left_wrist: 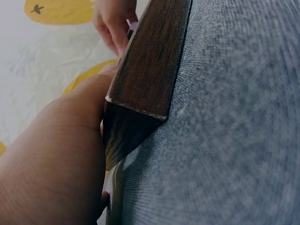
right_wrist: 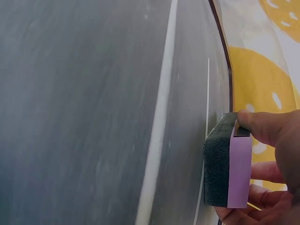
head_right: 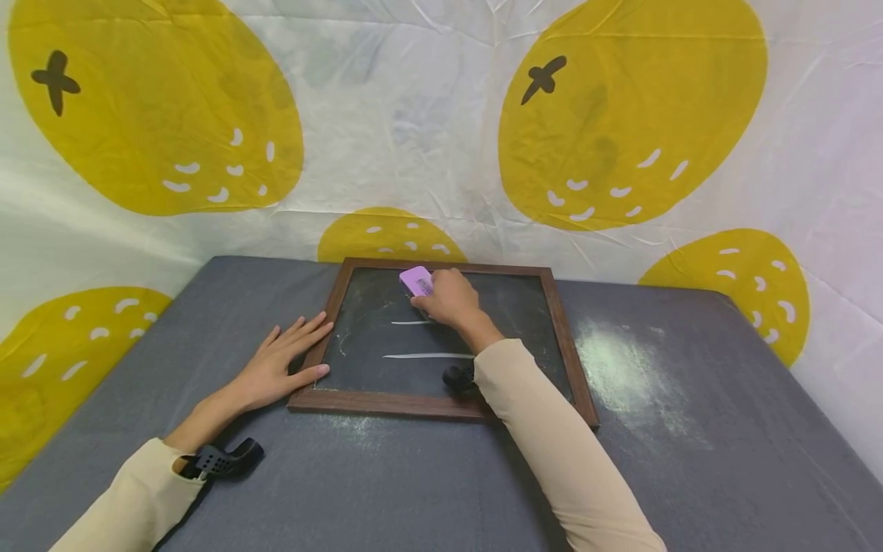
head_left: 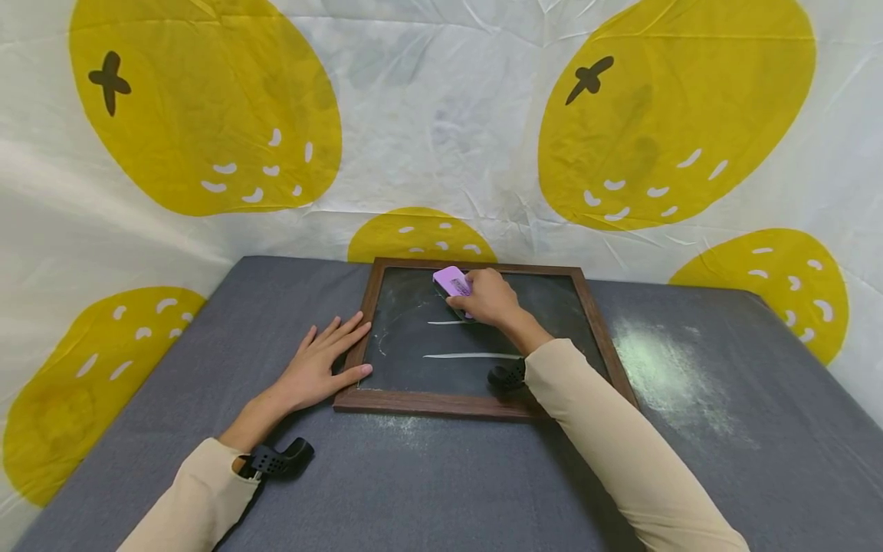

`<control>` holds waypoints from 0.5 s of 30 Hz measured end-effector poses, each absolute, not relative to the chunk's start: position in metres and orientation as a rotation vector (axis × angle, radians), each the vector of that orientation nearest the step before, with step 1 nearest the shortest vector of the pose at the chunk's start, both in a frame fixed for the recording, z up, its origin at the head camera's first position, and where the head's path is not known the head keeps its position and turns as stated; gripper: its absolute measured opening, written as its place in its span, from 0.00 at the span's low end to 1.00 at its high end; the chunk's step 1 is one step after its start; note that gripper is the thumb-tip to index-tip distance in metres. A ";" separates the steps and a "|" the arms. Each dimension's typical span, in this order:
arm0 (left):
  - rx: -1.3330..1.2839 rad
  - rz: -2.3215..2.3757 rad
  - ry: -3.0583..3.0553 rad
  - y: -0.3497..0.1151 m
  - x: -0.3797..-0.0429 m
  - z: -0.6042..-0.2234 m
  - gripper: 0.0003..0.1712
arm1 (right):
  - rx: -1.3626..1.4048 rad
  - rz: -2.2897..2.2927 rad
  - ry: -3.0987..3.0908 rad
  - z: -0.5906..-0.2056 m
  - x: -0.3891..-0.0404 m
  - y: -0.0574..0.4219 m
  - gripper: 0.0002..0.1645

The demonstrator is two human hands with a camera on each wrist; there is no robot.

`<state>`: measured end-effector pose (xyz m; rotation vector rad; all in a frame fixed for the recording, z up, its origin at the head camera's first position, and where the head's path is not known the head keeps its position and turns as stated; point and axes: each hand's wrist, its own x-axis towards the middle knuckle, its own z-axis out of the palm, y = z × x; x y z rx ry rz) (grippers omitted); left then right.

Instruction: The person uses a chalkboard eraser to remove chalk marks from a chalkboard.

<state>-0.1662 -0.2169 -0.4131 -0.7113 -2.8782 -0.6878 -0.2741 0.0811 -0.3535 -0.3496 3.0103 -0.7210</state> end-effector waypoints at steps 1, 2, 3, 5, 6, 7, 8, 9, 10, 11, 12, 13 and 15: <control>-0.711 -0.688 -2.877 -0.217 -0.166 -0.413 0.43 | -0.356 -0.719 3.010 -0.354 -0.274 0.079 0.25; -0.711 -0.688 -2.876 -0.217 -0.166 -0.413 0.43 | -0.365 -0.716 3.008 -0.354 -0.274 0.076 0.25; -0.711 -0.689 -2.876 -0.217 -0.165 -0.413 0.43 | -0.375 -0.711 3.007 -0.354 -0.274 0.074 0.25; -0.708 -0.688 -2.876 -0.216 -0.165 -0.413 0.43 | -0.392 -0.706 3.006 -0.354 -0.273 0.070 0.27; -0.707 -0.684 -2.876 -0.216 -0.165 -0.413 0.43 | -0.398 -0.701 3.006 -0.354 -0.273 0.068 0.28; -0.707 -0.680 -2.876 -0.216 -0.165 -0.413 0.43 | -0.402 -0.698 3.006 -0.354 -0.273 0.066 0.29; -0.707 -0.677 -2.875 -0.216 -0.165 -0.413 0.43 | -0.407 -0.691 3.005 -0.354 -0.272 0.065 0.29; -0.707 -0.673 -2.874 -0.216 -0.165 -0.414 0.43 | -0.411 -0.685 3.006 -0.353 -0.272 0.063 0.29; -0.707 -0.670 -2.873 -0.216 -0.165 -0.414 0.43 | -0.413 -0.682 3.006 -0.353 -0.272 0.062 0.28; -0.707 -0.668 -2.870 -0.215 -0.165 -0.414 0.43 | -0.417 -0.675 3.008 -0.353 -0.271 0.061 0.27; -0.706 -0.670 -2.868 -0.215 -0.165 -0.414 0.42 | -0.421 -0.670 3.008 -0.353 -0.271 0.060 0.26; -0.706 -0.669 -2.866 -0.215 -0.165 -0.414 0.42 | -0.425 -0.668 3.008 -0.353 -0.271 0.059 0.25; -0.706 -0.672 -2.863 -0.215 -0.164 -0.415 0.43 | -0.440 -0.665 3.007 -0.354 -0.271 0.057 0.24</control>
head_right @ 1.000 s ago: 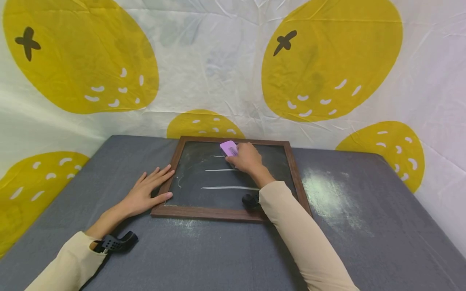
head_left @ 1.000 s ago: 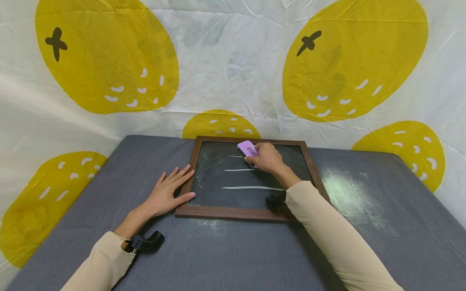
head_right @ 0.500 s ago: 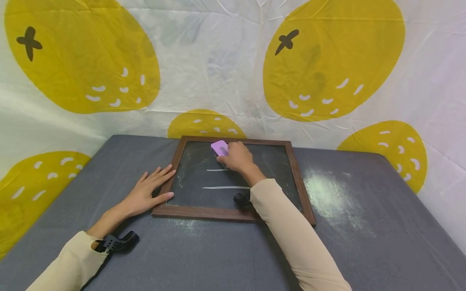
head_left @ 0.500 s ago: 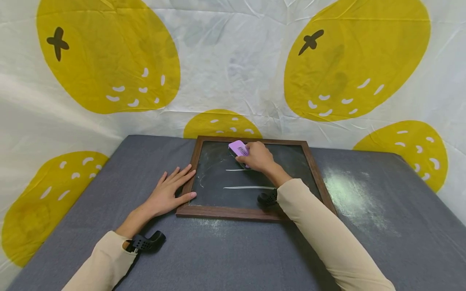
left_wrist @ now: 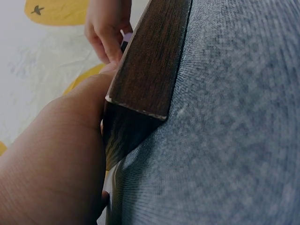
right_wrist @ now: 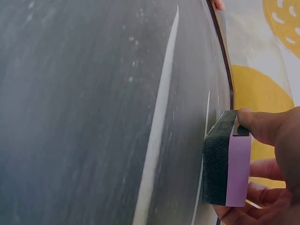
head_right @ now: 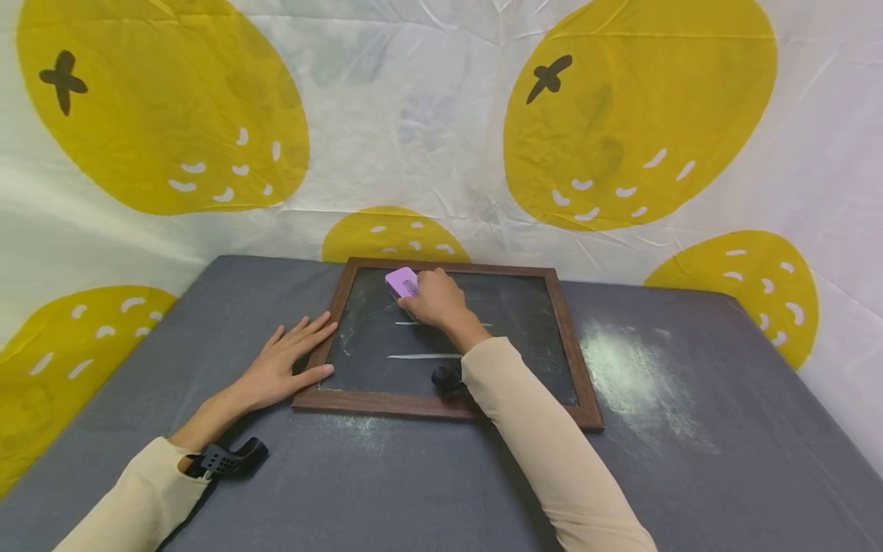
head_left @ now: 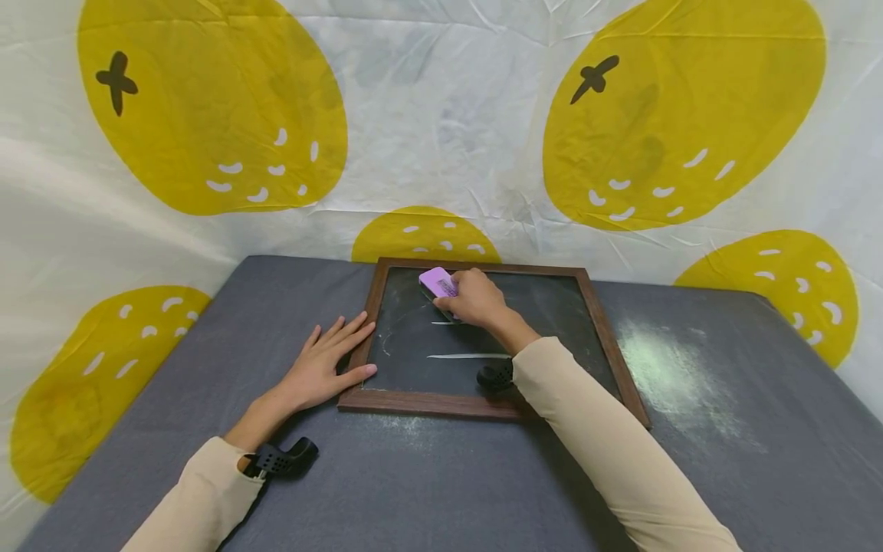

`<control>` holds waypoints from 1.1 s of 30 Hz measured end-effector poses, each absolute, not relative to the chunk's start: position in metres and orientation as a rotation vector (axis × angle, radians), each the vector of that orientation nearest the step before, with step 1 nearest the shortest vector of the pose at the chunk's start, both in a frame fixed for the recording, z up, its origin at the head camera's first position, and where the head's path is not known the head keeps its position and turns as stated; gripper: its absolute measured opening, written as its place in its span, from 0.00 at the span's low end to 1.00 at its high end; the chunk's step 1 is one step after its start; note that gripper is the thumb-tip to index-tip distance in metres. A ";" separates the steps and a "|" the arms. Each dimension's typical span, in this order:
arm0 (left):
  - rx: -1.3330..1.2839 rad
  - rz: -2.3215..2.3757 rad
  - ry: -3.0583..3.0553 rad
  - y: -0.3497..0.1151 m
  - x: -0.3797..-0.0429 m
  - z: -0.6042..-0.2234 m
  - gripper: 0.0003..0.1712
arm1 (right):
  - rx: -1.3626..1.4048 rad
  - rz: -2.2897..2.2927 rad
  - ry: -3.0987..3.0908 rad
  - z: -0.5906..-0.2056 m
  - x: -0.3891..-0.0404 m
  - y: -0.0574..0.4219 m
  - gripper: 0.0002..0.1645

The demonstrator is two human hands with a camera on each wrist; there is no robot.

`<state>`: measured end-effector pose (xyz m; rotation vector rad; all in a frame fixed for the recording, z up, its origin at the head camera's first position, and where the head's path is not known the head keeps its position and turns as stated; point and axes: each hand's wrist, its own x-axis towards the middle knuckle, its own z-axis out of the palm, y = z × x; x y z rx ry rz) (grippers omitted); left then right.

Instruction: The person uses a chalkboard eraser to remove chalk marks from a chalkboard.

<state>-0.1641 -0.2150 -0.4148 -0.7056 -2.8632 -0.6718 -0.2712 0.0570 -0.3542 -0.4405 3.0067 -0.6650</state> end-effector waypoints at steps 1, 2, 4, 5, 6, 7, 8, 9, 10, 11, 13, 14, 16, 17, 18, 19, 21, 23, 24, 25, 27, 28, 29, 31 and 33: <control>-0.706 -0.675 -2.863 -0.215 -0.164 -0.414 0.42 | -0.449 -0.663 3.004 -0.354 -0.271 0.056 0.24; -0.707 -0.678 -2.863 -0.215 -0.163 -0.414 0.43 | -0.459 -0.661 3.001 -0.355 -0.272 0.055 0.24; -0.708 -0.679 -2.863 -0.216 -0.163 -0.415 0.42 | -0.476 -0.658 2.993 -0.355 -0.271 0.054 0.24; -0.707 -0.680 -2.864 -0.216 -0.163 -0.415 0.42 | -0.484 -0.647 2.990 -0.355 -0.271 0.053 0.24; -0.707 -0.682 -2.864 -0.216 -0.162 -0.415 0.42 | -0.494 -0.633 2.989 -0.355 -0.271 0.053 0.25; -0.706 -0.678 -2.867 -0.216 -0.162 -0.416 0.42 | -0.516 -0.618 2.986 -0.355 -0.271 0.054 0.25; -0.706 -0.678 -2.867 -0.216 -0.162 -0.416 0.42 | -0.537 -0.606 2.981 -0.354 -0.271 0.055 0.25; -0.708 -0.675 -2.866 -0.216 -0.163 -0.416 0.42 | -0.558 -0.585 2.978 -0.354 -0.272 0.056 0.26; -0.709 -0.675 -2.865 -0.215 -0.163 -0.416 0.42 | -0.573 -0.564 2.973 -0.353 -0.272 0.058 0.27; -0.711 -0.674 -2.864 -0.215 -0.163 -0.417 0.42 | -0.589 -0.545 2.970 -0.352 -0.273 0.061 0.28; -0.714 -0.676 -2.859 -0.214 -0.163 -0.417 0.42 | -0.622 -0.523 2.957 -0.351 -0.275 0.065 0.30; -0.716 -0.680 -2.852 -0.214 -0.163 -0.417 0.42 | -0.627 -0.513 2.951 -0.351 -0.276 0.067 0.31; -0.714 -0.678 -2.843 -0.215 -0.163 -0.418 0.42 | -0.637 -0.501 2.942 -0.350 -0.277 0.070 0.33; -0.713 -0.677 -2.841 -0.216 -0.163 -0.418 0.42 | -0.647 -0.498 2.939 -0.349 -0.278 0.072 0.33; -0.711 -0.678 -2.837 -0.216 -0.163 -0.418 0.42 | -0.659 -0.496 2.933 -0.349 -0.279 0.074 0.33; -0.709 -0.678 -2.836 -0.216 -0.163 -0.418 0.42 | -0.665 -0.492 2.931 -0.349 -0.279 0.076 0.33; -0.707 -0.678 -2.838 -0.216 -0.163 -0.418 0.42 | -0.670 -0.482 2.930 -0.349 -0.281 0.083 0.34; -0.705 -0.676 -2.843 -0.216 -0.163 -0.418 0.42 | -0.660 -0.477 2.932 -0.349 -0.283 0.092 0.35; -0.703 -0.677 -2.846 -0.216 -0.163 -0.418 0.42 | -0.649 -0.480 2.933 -0.350 -0.284 0.097 0.35; -0.701 -0.678 -2.850 -0.216 -0.162 -0.417 0.42 | -0.636 -0.483 2.934 -0.350 -0.284 0.103 0.35; -0.699 -0.676 -2.856 -0.215 -0.162 -0.416 0.42 | -0.610 -0.491 2.933 -0.351 -0.285 0.113 0.35; -0.696 -0.675 -2.859 -0.215 -0.162 -0.416 0.42 | -0.601 -0.496 2.932 -0.351 -0.285 0.119 0.35; -0.695 -0.676 -2.861 -0.215 -0.162 -0.416 0.42 | -0.593 -0.503 2.929 -0.351 -0.285 0.124 0.35; -0.696 -0.674 -2.866 -0.215 -0.162 -0.416 0.42 | -0.592 -0.512 2.928 -0.351 -0.284 0.136 0.36; -0.698 -0.667 -2.868 -0.216 -0.162 -0.416 0.42 | -0.595 -0.524 2.928 -0.351 -0.284 0.147 0.36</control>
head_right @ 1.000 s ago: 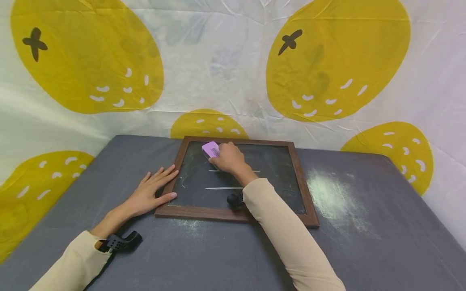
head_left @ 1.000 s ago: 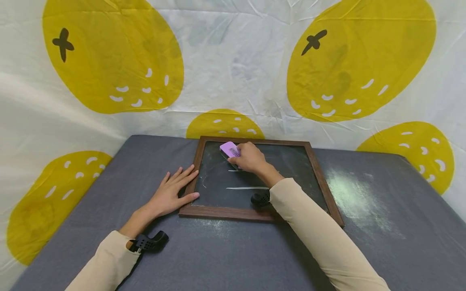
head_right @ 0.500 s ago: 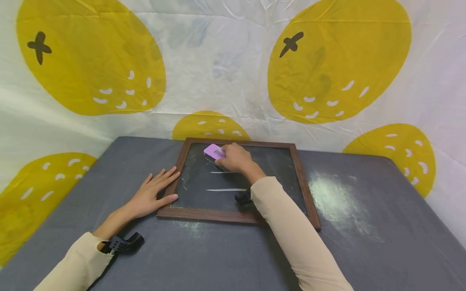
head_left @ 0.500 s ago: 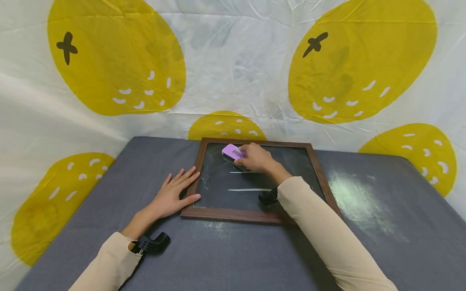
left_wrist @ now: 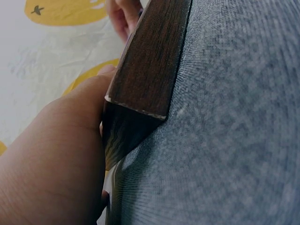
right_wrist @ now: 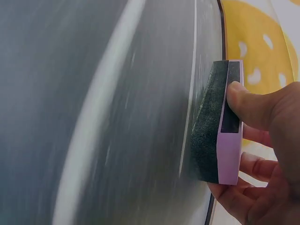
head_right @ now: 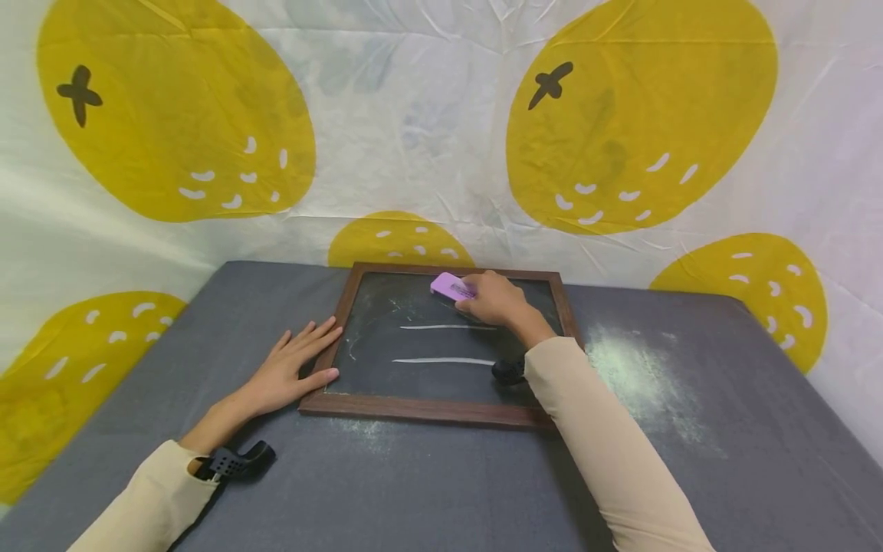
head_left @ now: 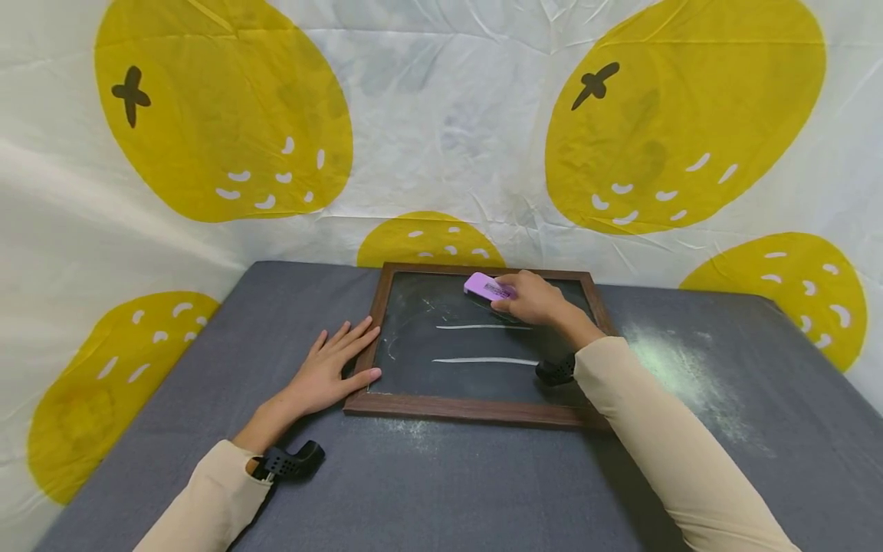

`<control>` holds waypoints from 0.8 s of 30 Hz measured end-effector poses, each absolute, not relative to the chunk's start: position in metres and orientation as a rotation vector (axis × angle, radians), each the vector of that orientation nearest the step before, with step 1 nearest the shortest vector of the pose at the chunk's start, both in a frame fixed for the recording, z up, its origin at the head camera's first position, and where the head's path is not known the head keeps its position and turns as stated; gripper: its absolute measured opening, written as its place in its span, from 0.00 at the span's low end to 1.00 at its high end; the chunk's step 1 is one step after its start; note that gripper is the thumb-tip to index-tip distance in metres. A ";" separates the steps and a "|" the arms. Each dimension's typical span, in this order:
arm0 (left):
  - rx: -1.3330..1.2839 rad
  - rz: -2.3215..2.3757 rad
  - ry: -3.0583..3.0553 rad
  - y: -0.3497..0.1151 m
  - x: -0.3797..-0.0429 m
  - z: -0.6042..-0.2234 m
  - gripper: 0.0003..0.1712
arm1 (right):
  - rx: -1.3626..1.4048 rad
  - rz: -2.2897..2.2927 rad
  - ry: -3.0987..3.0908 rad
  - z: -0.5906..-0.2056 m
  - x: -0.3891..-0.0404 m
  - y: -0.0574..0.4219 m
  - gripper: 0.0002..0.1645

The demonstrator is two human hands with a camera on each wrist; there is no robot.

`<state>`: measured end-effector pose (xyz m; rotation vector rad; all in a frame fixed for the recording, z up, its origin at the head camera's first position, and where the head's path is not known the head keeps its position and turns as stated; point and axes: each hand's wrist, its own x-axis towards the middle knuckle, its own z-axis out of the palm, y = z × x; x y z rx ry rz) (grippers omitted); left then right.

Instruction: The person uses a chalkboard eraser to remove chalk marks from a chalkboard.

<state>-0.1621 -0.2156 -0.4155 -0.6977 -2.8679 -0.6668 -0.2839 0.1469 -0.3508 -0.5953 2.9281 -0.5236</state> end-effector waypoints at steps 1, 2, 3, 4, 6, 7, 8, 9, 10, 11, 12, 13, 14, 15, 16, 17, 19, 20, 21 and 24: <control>-0.701 -0.666 -2.867 -0.215 -0.162 -0.415 0.42 | -0.596 -0.528 2.930 -0.351 -0.284 0.153 0.36; -0.703 -0.665 -2.866 -0.215 -0.162 -0.415 0.42 | -0.598 -0.534 2.932 -0.351 -0.284 0.160 0.36; -0.704 -0.663 -2.865 -0.216 -0.162 -0.416 0.42 | -0.599 -0.534 2.935 -0.351 -0.283 0.166 0.36; -0.705 -0.664 -2.865 -0.216 -0.162 -0.416 0.42 | -0.595 -0.535 2.938 -0.351 -0.283 0.173 0.36; -0.707 -0.663 -2.865 -0.216 -0.162 -0.416 0.42 | -0.587 -0.531 2.945 -0.350 -0.282 0.186 0.36; -0.709 -0.663 -2.865 -0.216 -0.162 -0.416 0.42 | -0.583 -0.529 2.949 -0.349 -0.281 0.192 0.36; -0.709 -0.662 -2.865 -0.216 -0.162 -0.416 0.42 | -0.581 -0.531 2.950 -0.349 -0.281 0.198 0.36; -0.710 -0.665 -2.866 -0.215 -0.162 -0.415 0.42 | -0.576 -0.532 2.952 -0.349 -0.280 0.204 0.35; -0.711 -0.669 -2.865 -0.215 -0.162 -0.415 0.42 | -0.573 -0.534 2.953 -0.349 -0.279 0.210 0.35; -0.711 -0.669 -2.866 -0.214 -0.162 -0.415 0.42 | -0.572 -0.533 2.955 -0.349 -0.279 0.216 0.35; -0.712 -0.669 -2.865 -0.214 -0.162 -0.416 0.42 | -0.568 -0.537 2.956 -0.349 -0.278 0.222 0.35; -0.713 -0.671 -2.864 -0.214 -0.162 -0.416 0.42 | -0.568 -0.538 2.959 -0.349 -0.277 0.227 0.35; -0.714 -0.672 -2.864 -0.213 -0.162 -0.416 0.42 | -0.565 -0.538 2.962 -0.349 -0.276 0.232 0.34; -0.717 -0.673 -2.862 -0.213 -0.161 -0.416 0.42 | -0.560 -0.540 2.965 -0.350 -0.276 0.237 0.34; -0.721 -0.673 -2.859 -0.213 -0.162 -0.416 0.42 | -0.555 -0.545 2.968 -0.350 -0.275 0.240 0.34; -0.725 -0.672 -2.855 -0.213 -0.162 -0.416 0.42 | -0.554 -0.554 2.972 -0.350 -0.274 0.242 0.34; -0.731 -0.675 -2.844 -0.214 -0.162 -0.417 0.41 | -0.541 -0.579 2.975 -0.351 -0.274 0.245 0.35; -0.733 -0.676 -2.837 -0.214 -0.162 -0.417 0.41 | -0.532 -0.593 2.975 -0.351 -0.274 0.245 0.35; -0.732 -0.676 -2.832 -0.215 -0.162 -0.417 0.41 | -0.530 -0.608 2.974 -0.351 -0.274 0.245 0.35; -0.725 -0.681 -2.833 -0.215 -0.162 -0.418 0.41 | -0.511 -0.635 2.973 -0.352 -0.274 0.242 0.36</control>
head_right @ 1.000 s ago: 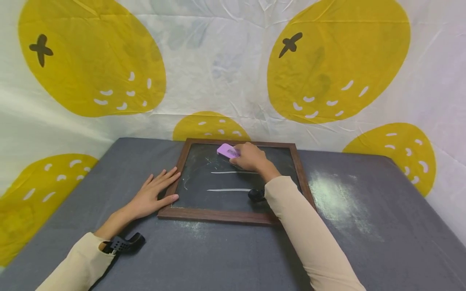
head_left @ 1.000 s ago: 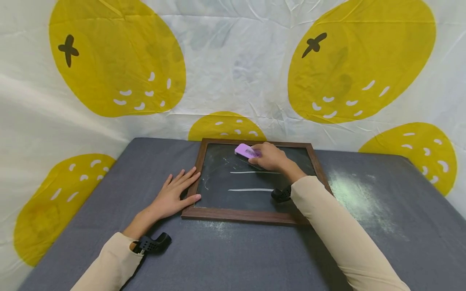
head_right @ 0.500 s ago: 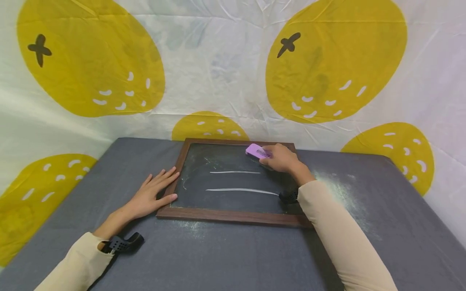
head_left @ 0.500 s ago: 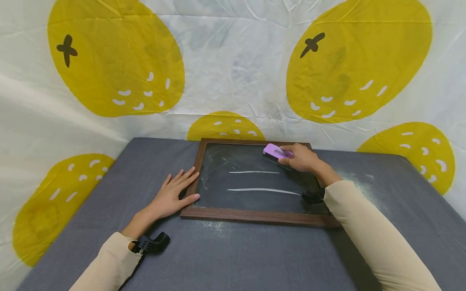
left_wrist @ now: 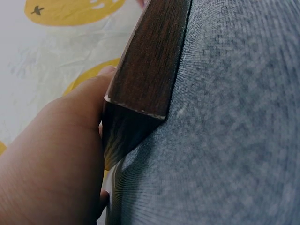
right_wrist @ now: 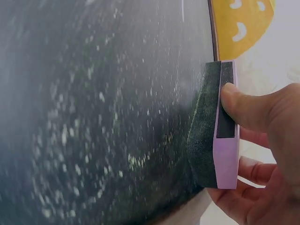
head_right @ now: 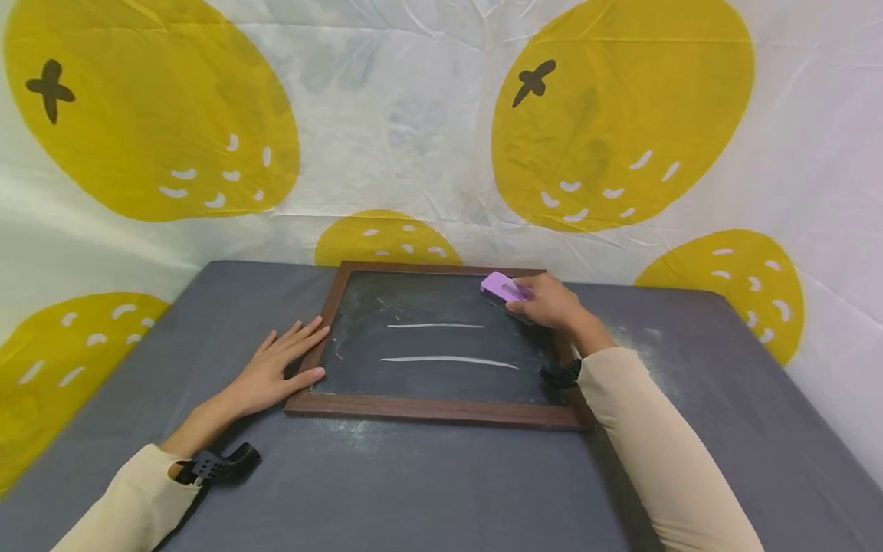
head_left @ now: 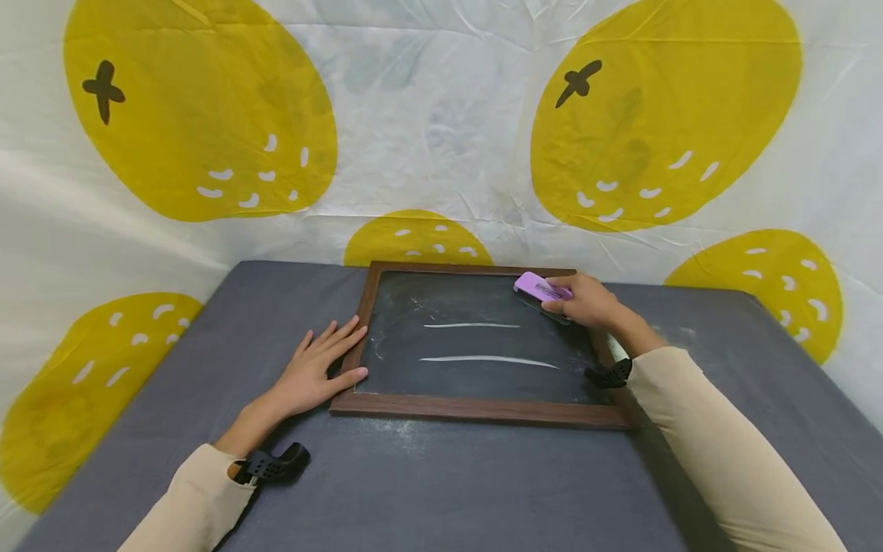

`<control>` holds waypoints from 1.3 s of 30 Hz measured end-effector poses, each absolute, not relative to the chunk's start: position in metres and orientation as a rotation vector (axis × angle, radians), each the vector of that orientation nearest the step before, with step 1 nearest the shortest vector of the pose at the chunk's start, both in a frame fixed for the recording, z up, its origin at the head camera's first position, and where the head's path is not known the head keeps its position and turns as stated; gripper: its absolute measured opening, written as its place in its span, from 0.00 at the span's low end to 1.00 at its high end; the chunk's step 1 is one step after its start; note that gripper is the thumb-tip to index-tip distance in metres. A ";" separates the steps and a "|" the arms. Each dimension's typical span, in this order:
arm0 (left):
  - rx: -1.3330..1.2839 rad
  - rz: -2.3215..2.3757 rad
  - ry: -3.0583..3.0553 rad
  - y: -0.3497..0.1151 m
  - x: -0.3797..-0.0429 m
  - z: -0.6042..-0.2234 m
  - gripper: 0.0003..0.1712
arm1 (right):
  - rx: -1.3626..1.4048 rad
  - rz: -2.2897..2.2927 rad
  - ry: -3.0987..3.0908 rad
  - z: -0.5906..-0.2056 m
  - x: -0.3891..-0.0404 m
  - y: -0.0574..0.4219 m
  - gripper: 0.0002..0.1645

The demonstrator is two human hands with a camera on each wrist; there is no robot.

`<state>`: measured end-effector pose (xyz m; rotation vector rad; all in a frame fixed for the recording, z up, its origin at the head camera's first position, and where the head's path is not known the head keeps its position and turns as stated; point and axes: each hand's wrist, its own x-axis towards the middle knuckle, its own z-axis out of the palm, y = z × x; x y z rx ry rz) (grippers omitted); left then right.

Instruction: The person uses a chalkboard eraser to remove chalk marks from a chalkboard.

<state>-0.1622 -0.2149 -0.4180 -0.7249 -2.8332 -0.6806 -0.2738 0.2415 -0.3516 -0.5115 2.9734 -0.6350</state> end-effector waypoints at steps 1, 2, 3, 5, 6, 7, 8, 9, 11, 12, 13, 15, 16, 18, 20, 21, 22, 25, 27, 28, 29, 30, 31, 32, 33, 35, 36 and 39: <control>-0.720 -0.681 -2.839 -0.216 -0.162 -0.418 0.41 | -0.512 -0.637 2.976 -0.352 -0.274 0.240 0.36; -0.718 -0.680 -2.844 -0.216 -0.162 -0.418 0.41 | -0.521 -0.640 2.977 -0.352 -0.275 0.237 0.36; -0.716 -0.679 -2.850 -0.217 -0.162 -0.417 0.41 | -0.524 -0.638 2.979 -0.352 -0.275 0.235 0.36; -0.717 -0.679 -2.856 -0.218 -0.162 -0.417 0.41 | -0.529 -0.635 2.984 -0.351 -0.277 0.229 0.35; -0.716 -0.678 -2.856 -0.218 -0.162 -0.416 0.42 | -0.539 -0.632 2.983 -0.351 -0.278 0.225 0.35; -0.714 -0.678 -2.854 -0.219 -0.161 -0.416 0.41 | -0.542 -0.631 2.983 -0.350 -0.278 0.221 0.35; -0.712 -0.675 -2.852 -0.219 -0.161 -0.416 0.42 | -0.541 -0.634 2.978 -0.349 -0.279 0.216 0.35; -0.708 -0.672 -2.851 -0.220 -0.161 -0.416 0.42 | -0.541 -0.627 2.977 -0.348 -0.281 0.211 0.35; -0.701 -0.669 -2.848 -0.221 -0.161 -0.416 0.42 | -0.553 -0.634 2.970 -0.346 -0.283 0.199 0.35; -0.698 -0.665 -2.848 -0.221 -0.161 -0.416 0.42 | -0.557 -0.627 2.967 -0.346 -0.283 0.193 0.35; -0.696 -0.663 -2.849 -0.221 -0.161 -0.415 0.42 | -0.561 -0.630 2.966 -0.345 -0.284 0.187 0.35; -0.697 -0.659 -2.852 -0.220 -0.161 -0.415 0.41 | -0.557 -0.617 2.966 -0.345 -0.285 0.176 0.35; -0.698 -0.659 -2.853 -0.220 -0.161 -0.415 0.41 | -0.558 -0.614 2.965 -0.345 -0.285 0.171 0.34; -0.702 -0.662 -2.855 -0.219 -0.161 -0.415 0.41 | -0.553 -0.604 2.961 -0.345 -0.286 0.161 0.34; -0.704 -0.669 -2.855 -0.218 -0.162 -0.415 0.41 | -0.554 -0.589 2.960 -0.346 -0.288 0.152 0.34; -0.705 -0.672 -2.854 -0.218 -0.162 -0.415 0.41 | -0.565 -0.580 2.958 -0.346 -0.289 0.147 0.34; -0.705 -0.678 -2.854 -0.217 -0.163 -0.415 0.41 | -0.574 -0.571 2.955 -0.347 -0.290 0.143 0.33; -0.706 -0.688 -2.851 -0.217 -0.164 -0.415 0.41 | -0.610 -0.536 2.947 -0.346 -0.292 0.132 0.32; -0.708 -0.691 -2.851 -0.216 -0.164 -0.415 0.41 | -0.641 -0.508 2.947 -0.346 -0.293 0.124 0.29; -0.710 -0.693 -2.850 -0.216 -0.164 -0.415 0.41 | -0.657 -0.496 2.950 -0.346 -0.293 0.120 0.28; -0.712 -0.691 -2.850 -0.215 -0.164 -0.415 0.41 | -0.678 -0.483 2.954 -0.345 -0.293 0.116 0.25; -0.713 -0.691 -2.850 -0.215 -0.165 -0.415 0.41 | -0.698 -0.466 2.960 -0.345 -0.293 0.111 0.23; -0.713 -0.692 -2.851 -0.215 -0.165 -0.415 0.41 | -0.718 -0.452 2.965 -0.345 -0.293 0.107 0.21; -0.712 -0.692 -2.852 -0.215 -0.165 -0.415 0.41 | -0.736 -0.440 2.970 -0.344 -0.292 0.104 0.19; -0.710 -0.691 -2.854 -0.215 -0.165 -0.415 0.41 | -0.751 -0.430 2.974 -0.344 -0.292 0.100 0.18; -0.706 -0.686 -2.857 -0.215 -0.165 -0.416 0.41 | -0.763 -0.408 2.979 -0.344 -0.290 0.093 0.16; -0.703 -0.685 -2.858 -0.215 -0.165 -0.416 0.41 | -0.767 -0.402 2.980 -0.344 -0.289 0.090 0.16; -0.698 -0.681 -2.858 -0.215 -0.164 -0.416 0.41 | -0.777 -0.388 2.967 -0.345 -0.286 0.080 0.17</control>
